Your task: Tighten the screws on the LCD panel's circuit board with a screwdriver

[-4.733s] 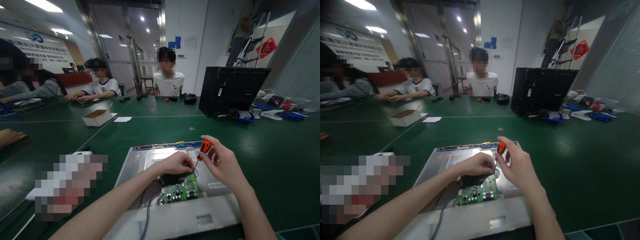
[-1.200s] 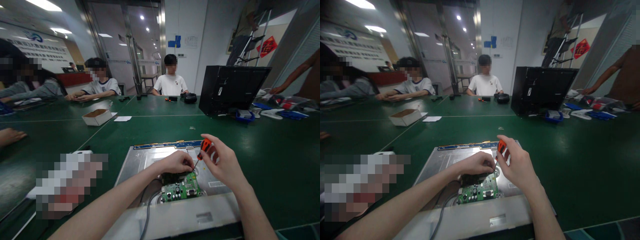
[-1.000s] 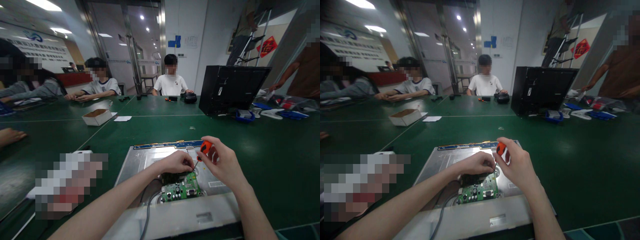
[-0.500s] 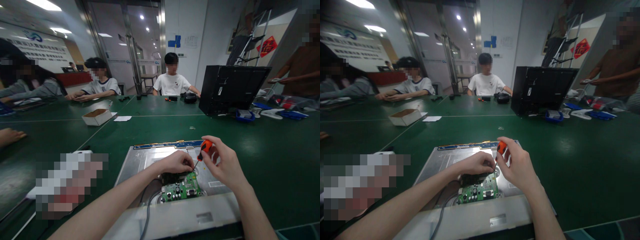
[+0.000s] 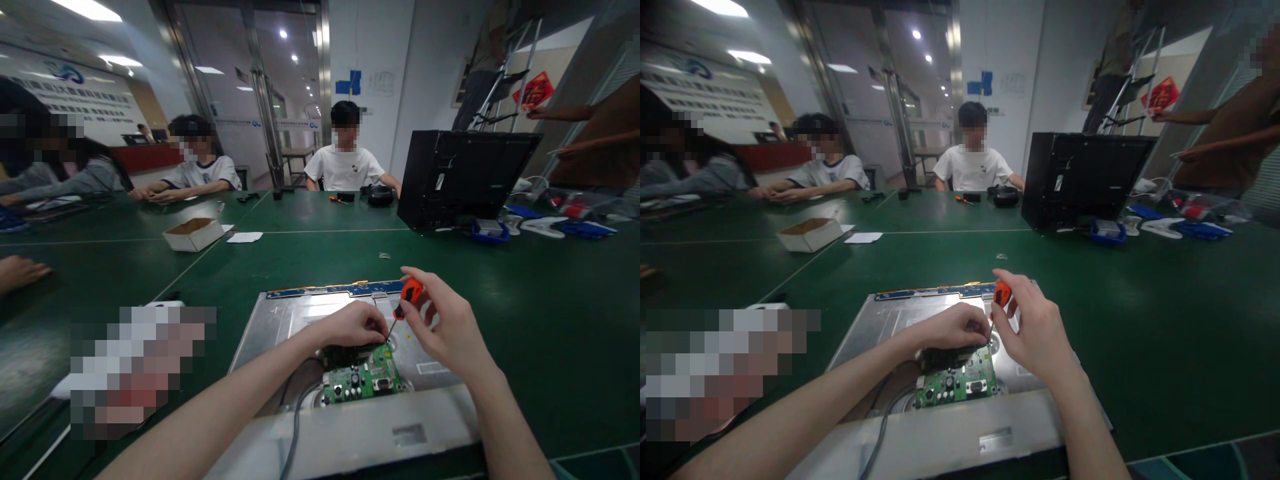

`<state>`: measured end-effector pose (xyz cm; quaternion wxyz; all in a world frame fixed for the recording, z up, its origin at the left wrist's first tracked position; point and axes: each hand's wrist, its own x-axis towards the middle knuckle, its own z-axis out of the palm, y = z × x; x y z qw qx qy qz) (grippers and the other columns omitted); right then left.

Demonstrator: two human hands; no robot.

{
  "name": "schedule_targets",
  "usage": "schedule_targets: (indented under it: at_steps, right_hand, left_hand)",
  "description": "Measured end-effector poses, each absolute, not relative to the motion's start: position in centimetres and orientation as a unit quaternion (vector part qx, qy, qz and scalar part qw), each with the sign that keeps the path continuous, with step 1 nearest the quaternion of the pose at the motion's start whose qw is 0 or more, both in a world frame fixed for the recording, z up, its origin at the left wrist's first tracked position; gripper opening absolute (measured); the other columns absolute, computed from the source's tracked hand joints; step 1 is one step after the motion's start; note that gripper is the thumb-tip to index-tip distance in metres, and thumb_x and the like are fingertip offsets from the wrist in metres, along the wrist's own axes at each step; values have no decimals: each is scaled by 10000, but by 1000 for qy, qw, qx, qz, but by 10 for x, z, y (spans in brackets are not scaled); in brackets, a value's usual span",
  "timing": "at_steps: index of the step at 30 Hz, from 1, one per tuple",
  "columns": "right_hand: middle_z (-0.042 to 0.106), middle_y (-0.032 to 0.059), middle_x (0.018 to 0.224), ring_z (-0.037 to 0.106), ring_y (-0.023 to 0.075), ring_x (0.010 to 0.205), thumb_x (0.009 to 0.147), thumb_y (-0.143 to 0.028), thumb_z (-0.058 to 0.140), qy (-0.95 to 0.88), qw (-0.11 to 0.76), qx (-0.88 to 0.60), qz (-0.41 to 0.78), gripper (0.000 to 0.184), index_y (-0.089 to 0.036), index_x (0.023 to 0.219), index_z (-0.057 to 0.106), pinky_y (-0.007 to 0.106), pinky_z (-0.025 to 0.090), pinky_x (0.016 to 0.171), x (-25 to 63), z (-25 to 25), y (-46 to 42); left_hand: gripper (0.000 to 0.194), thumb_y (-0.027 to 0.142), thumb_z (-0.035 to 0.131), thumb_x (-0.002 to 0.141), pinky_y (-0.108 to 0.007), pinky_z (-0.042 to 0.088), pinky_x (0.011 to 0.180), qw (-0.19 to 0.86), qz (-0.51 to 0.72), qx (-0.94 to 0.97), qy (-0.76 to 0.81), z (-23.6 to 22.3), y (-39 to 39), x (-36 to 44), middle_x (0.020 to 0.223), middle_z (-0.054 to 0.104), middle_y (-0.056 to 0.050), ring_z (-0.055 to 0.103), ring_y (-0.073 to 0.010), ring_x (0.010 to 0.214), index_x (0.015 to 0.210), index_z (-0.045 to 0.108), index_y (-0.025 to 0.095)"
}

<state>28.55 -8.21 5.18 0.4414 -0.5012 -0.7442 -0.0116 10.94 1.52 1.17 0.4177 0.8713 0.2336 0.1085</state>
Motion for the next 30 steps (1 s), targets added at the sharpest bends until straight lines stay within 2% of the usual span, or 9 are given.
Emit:
schedule_targets:
  at_steps: [2,7,12,16,21,30]
  right_hand:
    - [664,68,1027,595,123,630,926,-216,526,-743,444,-500,-9,399,-186,1323,490,245,513,530,285,52,-83]
    - [624,22,898,565,108,579,927,-211,553,-740,451,-499,-27,324,-196,1250,532,242,504,535,286,50,-81]
    - [605,22,913,557,94,567,934,-262,601,-740,450,-499,-36,237,-193,1158,567,245,484,527,288,49,-79]
    - [617,27,922,577,108,602,938,-258,588,-742,440,-505,-29,304,-191,1232,552,257,498,557,287,51,-80]
    - [663,70,1062,620,128,666,922,-202,532,-745,438,-503,-10,436,-185,1354,476,268,522,583,286,52,-82]
    - [613,8,883,566,104,573,922,-245,587,-736,450,-505,-29,303,-207,1220,544,251,497,545,287,48,-80]
  left_hand:
    - [99,67,677,783,-195,401,641,417,106,871,236,12,15,109,665,638,28,544,-105,629,793,746,137]
    - [92,64,683,783,-192,405,643,417,104,872,236,12,15,110,674,645,26,551,-103,629,795,746,129]
    - [105,57,676,781,-189,409,645,418,110,871,232,11,15,110,677,653,26,552,-104,636,785,744,137]
    - [108,34,682,773,-187,402,635,420,113,871,230,10,16,110,654,633,32,540,-96,614,778,740,124]
    - [111,43,685,778,-192,403,639,417,109,872,233,11,16,110,675,649,25,554,-103,630,792,749,132]
    - [105,60,674,779,-194,406,635,418,106,871,236,11,15,109,675,650,20,562,-110,643,788,746,135]
